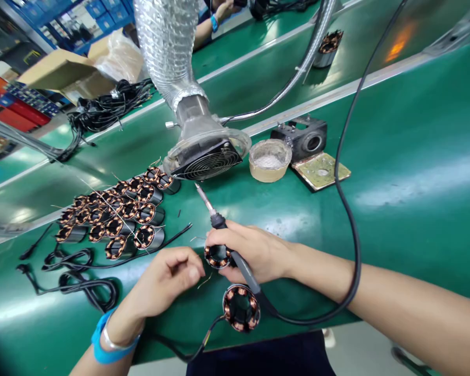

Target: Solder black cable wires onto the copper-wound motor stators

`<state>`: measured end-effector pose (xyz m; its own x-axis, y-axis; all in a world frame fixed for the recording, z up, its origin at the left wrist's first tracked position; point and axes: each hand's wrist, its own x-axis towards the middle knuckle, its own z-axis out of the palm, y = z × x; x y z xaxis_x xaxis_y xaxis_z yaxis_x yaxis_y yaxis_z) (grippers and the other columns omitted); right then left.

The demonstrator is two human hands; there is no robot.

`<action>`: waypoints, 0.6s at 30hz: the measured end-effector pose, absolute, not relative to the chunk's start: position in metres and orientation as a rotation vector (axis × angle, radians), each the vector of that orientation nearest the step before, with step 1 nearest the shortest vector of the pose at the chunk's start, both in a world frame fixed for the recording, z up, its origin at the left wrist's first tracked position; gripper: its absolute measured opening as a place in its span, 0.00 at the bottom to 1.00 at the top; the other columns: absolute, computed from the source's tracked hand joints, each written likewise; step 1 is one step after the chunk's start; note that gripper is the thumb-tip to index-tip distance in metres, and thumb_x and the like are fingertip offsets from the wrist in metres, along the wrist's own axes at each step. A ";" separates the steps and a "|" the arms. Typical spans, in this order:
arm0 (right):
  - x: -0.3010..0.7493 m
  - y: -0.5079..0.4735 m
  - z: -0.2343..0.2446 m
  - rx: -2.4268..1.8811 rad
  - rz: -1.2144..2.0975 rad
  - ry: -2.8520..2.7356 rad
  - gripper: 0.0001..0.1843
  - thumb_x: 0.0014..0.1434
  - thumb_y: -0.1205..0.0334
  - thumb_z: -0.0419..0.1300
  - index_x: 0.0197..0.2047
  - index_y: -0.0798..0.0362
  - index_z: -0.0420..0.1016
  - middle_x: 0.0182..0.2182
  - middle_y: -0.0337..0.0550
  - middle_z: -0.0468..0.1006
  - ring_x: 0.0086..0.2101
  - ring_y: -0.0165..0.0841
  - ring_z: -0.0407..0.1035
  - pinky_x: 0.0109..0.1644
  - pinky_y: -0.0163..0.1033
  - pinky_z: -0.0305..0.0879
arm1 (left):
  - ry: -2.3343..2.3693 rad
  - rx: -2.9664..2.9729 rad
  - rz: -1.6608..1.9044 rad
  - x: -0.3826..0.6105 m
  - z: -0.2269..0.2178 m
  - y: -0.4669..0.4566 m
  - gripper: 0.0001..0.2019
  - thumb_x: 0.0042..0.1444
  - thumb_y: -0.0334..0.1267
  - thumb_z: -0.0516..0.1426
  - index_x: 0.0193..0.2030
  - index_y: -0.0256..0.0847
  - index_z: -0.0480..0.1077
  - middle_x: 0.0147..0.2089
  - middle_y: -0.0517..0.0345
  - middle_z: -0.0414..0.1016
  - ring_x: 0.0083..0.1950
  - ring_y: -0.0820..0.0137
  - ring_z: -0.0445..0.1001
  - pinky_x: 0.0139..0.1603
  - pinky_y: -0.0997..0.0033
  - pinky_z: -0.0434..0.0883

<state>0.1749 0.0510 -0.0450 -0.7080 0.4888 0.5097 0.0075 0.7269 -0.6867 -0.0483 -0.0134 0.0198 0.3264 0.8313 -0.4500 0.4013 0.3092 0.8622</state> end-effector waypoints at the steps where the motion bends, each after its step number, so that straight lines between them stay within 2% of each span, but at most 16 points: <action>1: 0.175 0.052 -0.046 -0.372 0.879 -2.219 0.28 0.55 0.68 0.62 0.57 0.53 0.59 0.48 0.53 0.74 0.45 0.37 0.74 0.47 0.39 0.75 | 1.296 1.420 0.359 -0.050 0.024 -0.016 0.13 0.57 0.46 0.61 0.31 0.37 0.73 0.26 0.62 0.69 0.23 0.78 0.55 0.24 0.76 0.52; 3: 0.176 0.053 -0.046 -0.366 0.875 -2.212 0.29 0.55 0.68 0.62 0.58 0.53 0.59 0.48 0.52 0.74 0.47 0.38 0.74 0.48 0.40 0.75 | 1.307 1.595 0.300 -0.050 0.029 -0.020 0.09 0.58 0.41 0.61 0.31 0.38 0.74 0.27 0.62 0.71 0.25 0.77 0.59 0.26 0.76 0.55; 5: 0.178 0.054 -0.047 -0.364 0.876 -2.210 0.30 0.55 0.69 0.62 0.59 0.52 0.58 0.47 0.51 0.75 0.48 0.39 0.74 0.49 0.41 0.75 | 1.318 1.659 0.348 -0.046 0.029 -0.023 0.10 0.61 0.38 0.57 0.31 0.37 0.74 0.28 0.60 0.72 0.29 0.75 0.65 0.32 0.76 0.60; 7: 0.181 0.053 -0.047 -0.372 0.879 -2.221 0.30 0.55 0.70 0.61 0.60 0.51 0.58 0.48 0.52 0.75 0.48 0.40 0.74 0.50 0.41 0.75 | 1.320 1.571 0.432 -0.039 0.024 -0.025 0.12 0.63 0.39 0.55 0.33 0.36 0.76 0.29 0.57 0.75 0.31 0.74 0.68 0.33 0.75 0.62; 10: 0.185 0.053 -0.050 -0.387 0.885 -2.244 0.31 0.56 0.70 0.61 0.61 0.51 0.58 0.52 0.54 0.74 0.49 0.41 0.74 0.50 0.41 0.76 | 1.250 1.379 0.504 -0.030 0.019 -0.027 0.14 0.64 0.40 0.54 0.37 0.35 0.78 0.30 0.54 0.78 0.28 0.74 0.69 0.29 0.76 0.64; 12: 0.187 0.054 -0.052 -0.393 0.881 -2.243 0.31 0.56 0.70 0.62 0.61 0.51 0.59 0.54 0.55 0.73 0.51 0.42 0.74 0.51 0.40 0.76 | 1.226 1.475 0.498 -0.031 0.018 -0.026 0.13 0.64 0.41 0.55 0.39 0.36 0.78 0.32 0.54 0.79 0.30 0.72 0.72 0.33 0.75 0.67; 16: 0.189 0.057 -0.053 -0.400 0.810 -2.246 0.32 0.54 0.71 0.62 0.61 0.51 0.60 0.53 0.54 0.75 0.52 0.43 0.74 0.52 0.42 0.76 | 1.610 1.943 0.458 -0.048 0.015 -0.020 0.11 0.63 0.41 0.57 0.46 0.40 0.76 0.43 0.53 0.79 0.45 0.65 0.75 0.49 0.68 0.70; 18: 0.190 0.058 -0.052 -0.398 0.770 -2.254 0.33 0.54 0.72 0.62 0.62 0.50 0.59 0.53 0.54 0.75 0.51 0.43 0.74 0.52 0.44 0.76 | 1.877 2.056 0.404 -0.058 0.011 -0.016 0.12 0.65 0.36 0.53 0.51 0.39 0.74 0.47 0.50 0.76 0.47 0.64 0.74 0.50 0.64 0.71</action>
